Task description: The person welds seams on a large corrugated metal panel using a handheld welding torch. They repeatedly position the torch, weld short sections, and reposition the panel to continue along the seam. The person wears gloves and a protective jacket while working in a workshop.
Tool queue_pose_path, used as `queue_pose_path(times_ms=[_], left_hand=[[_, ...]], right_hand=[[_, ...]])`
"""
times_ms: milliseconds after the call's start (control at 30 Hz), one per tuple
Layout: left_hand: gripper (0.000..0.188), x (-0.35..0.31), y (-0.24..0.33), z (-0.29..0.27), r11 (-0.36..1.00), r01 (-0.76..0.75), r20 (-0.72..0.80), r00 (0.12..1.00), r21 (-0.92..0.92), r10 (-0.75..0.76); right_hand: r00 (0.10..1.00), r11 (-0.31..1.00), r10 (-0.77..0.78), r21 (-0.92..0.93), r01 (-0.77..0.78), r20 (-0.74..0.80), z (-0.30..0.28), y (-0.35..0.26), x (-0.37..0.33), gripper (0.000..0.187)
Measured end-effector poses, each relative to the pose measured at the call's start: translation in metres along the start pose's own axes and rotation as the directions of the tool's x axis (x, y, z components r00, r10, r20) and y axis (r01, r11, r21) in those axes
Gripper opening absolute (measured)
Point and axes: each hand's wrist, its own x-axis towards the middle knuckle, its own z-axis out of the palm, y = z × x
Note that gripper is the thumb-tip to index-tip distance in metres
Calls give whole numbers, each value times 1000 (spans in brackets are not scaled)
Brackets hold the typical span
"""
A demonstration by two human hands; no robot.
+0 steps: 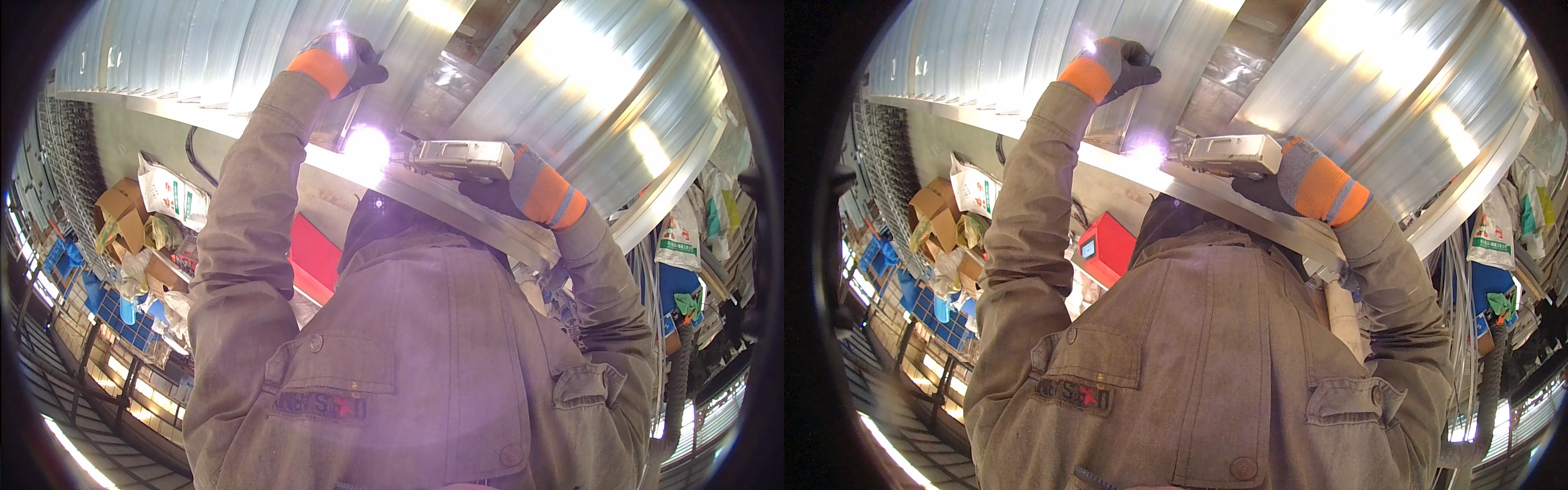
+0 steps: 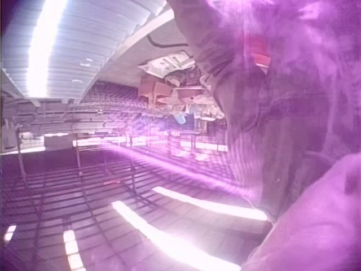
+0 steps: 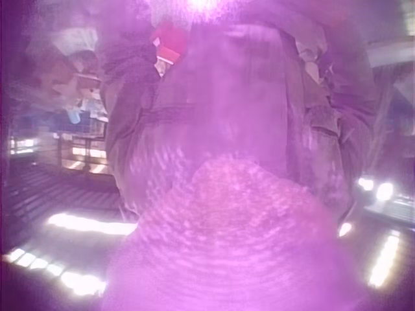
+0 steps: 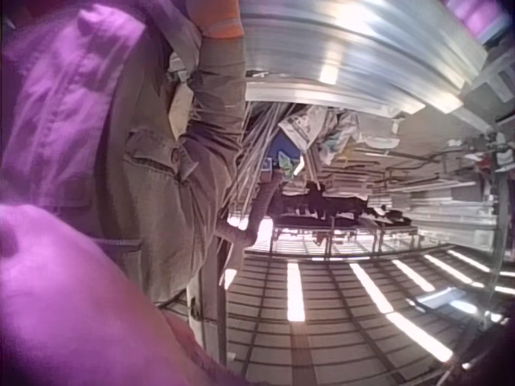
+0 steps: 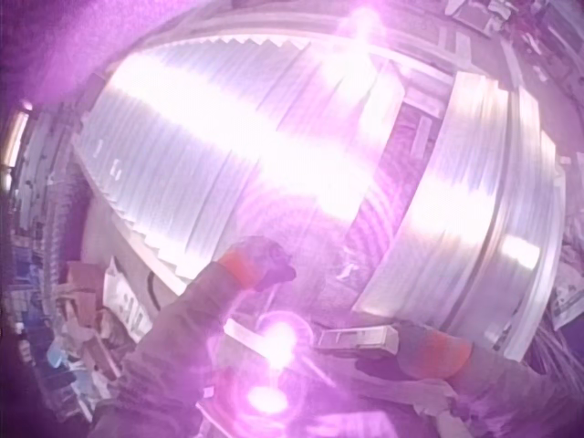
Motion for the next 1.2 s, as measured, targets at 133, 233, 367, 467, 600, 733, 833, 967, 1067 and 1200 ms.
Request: queue_pose_path(times_ms=[133,233,367,467,600,733,833,967,1067,1200], left_hand=[[46,-1,2,-3,999,26,19,999,33,-27],[46,-3,6,-7,999,45,39,998,12,-45],[45,-1,11,-10,988,-33,67,998,149,23],[44,-2,9,-10,1000,18,54,998,14,-19],[42,-16,6,-11,988,85,-8,996,-130,-86],[48,-47,48,13,996,-77,-451,891,-47,47],[72,-72,124,53,932,-298,-491,855,-204,166],[149,-94,240,94,942,-293,-252,935,-164,247],[162,-106,281,105,980,-164,-136,974,114,178],[164,-106,282,115,971,-148,-142,974,186,175]], right_hand=[[1000,999,2,46,-2,5,-2,0,-4,37],[1000,1000,19,-19,-19,7,-2,5,-2,35],[1000,989,-26,-148,28,14,-1,11,-3,37],[996,987,-19,-158,6,-82,3,6,-22,38],[948,996,-83,-56,69,-307,8,-19,-77,40],[806,964,-145,-264,-14,-573,13,-47,-169,41],[518,917,-316,-397,-50,-795,28,-52,-216,37],[247,883,-380,-429,-191,-891,45,-45,-246,42],[194,887,-287,-337,-316,-938,66,-46,-259,42],[147,876,-404,-428,-222,-903,88,-44,-262,35]])
